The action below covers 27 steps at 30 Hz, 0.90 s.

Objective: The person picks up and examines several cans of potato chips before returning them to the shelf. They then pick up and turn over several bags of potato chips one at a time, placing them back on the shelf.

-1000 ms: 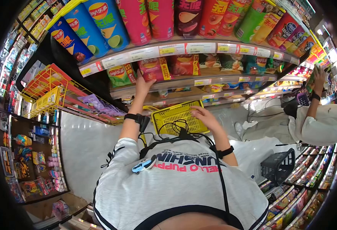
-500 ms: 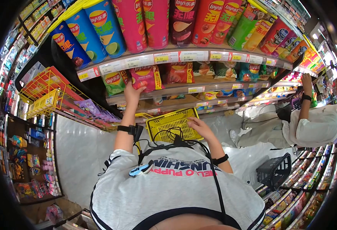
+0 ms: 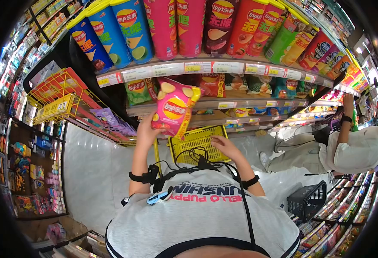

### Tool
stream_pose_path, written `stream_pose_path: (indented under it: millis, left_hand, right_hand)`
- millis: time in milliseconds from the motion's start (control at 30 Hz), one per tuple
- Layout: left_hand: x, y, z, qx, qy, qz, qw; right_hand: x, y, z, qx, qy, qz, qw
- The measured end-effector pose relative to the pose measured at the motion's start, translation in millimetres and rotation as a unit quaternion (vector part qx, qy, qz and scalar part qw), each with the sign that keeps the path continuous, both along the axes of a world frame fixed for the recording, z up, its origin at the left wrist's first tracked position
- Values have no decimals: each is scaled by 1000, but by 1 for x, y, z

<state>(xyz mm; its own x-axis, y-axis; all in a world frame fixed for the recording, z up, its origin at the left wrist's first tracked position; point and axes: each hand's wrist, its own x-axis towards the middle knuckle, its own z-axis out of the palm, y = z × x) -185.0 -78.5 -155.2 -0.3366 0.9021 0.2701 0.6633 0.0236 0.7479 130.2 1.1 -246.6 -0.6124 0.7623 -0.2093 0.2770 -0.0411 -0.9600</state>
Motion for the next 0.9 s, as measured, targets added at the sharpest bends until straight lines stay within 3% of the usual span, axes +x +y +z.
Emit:
stream_pose_path:
  millis: [200,333,433,567,667,900]
  left_hand:
    - [41,-19,39,-20,-3,-106,994]
    - [49,-32,53,-45,-18,-149,988]
    - [57,-39,55,-14,33,-133,990]
    - [65,-43,41,10,29,-102,994]
    - [79,-46,45,-40,-56,-94,993]
    - [89,-43,44,10,11,-112,994]
  right_hand:
    - [-16,-7,45,-37,51,25,998]
    - [-24,-19,72,-100,129,115,980]
    - [-33,-28,82,-26,127,120,984]
    - [-36,-40,95,-10,132,48,990]
    - [-37,-48,116,-6,129,-13,992]
    - [-28,-53,119,-16,182,-85,980]
